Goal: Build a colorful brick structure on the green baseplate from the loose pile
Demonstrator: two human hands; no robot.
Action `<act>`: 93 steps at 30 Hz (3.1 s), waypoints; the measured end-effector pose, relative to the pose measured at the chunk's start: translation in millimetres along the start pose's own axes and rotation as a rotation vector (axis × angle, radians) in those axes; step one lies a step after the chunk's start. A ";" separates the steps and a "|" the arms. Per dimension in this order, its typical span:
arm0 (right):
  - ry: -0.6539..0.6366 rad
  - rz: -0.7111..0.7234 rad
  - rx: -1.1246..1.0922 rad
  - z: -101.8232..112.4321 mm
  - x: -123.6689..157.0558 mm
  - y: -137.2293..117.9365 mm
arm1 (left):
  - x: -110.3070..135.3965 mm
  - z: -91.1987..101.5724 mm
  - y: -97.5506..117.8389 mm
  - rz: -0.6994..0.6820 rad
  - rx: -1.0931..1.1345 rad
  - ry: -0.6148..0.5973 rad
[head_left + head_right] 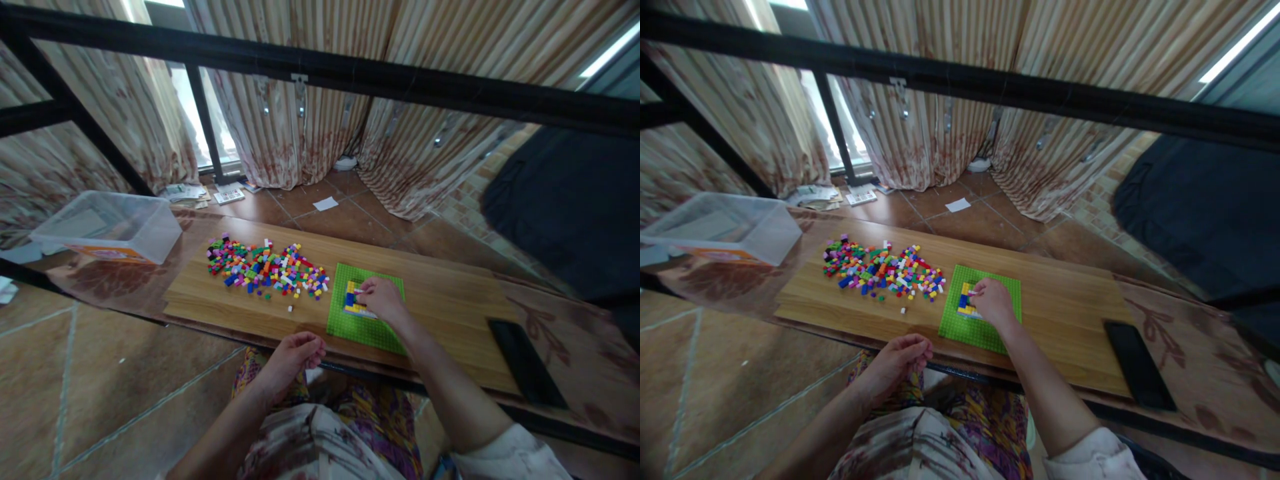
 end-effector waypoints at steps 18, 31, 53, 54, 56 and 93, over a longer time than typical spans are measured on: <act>0.132 0.235 -0.305 -8.1 70.6 -26.2 | 14.2 -5.3 18.4 -0.006 0.488 -0.047; -0.150 0.527 -0.254 -51.7 138.9 -53.8 | 16.8 -22.1 17.5 -0.024 0.534 -0.165; 0.084 0.421 0.026 3.9 41.1 -3.4 | 5.7 16.7 6.6 -0.082 0.014 0.200; 0.079 0.422 0.069 2.7 38.9 -3.5 | 5.2 17.5 5.8 -0.083 0.013 0.198; 0.065 0.427 0.146 0.4 35.2 -3.1 | 4.1 18.9 4.1 -0.085 0.013 0.196; 0.130 0.272 -0.055 0.0 15.5 12.6 | -0.4 22.6 0.0 -0.108 0.021 0.150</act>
Point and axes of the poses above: each hand's wrist, its own x-axis away from the middle knuckle, its own z-axis out of the back of the hand, y = z × x, the point moved 3 cm from there along -x, towards the middle knuckle, and after that the axes turned 10 degrees about -x, right-handed, at the moved point
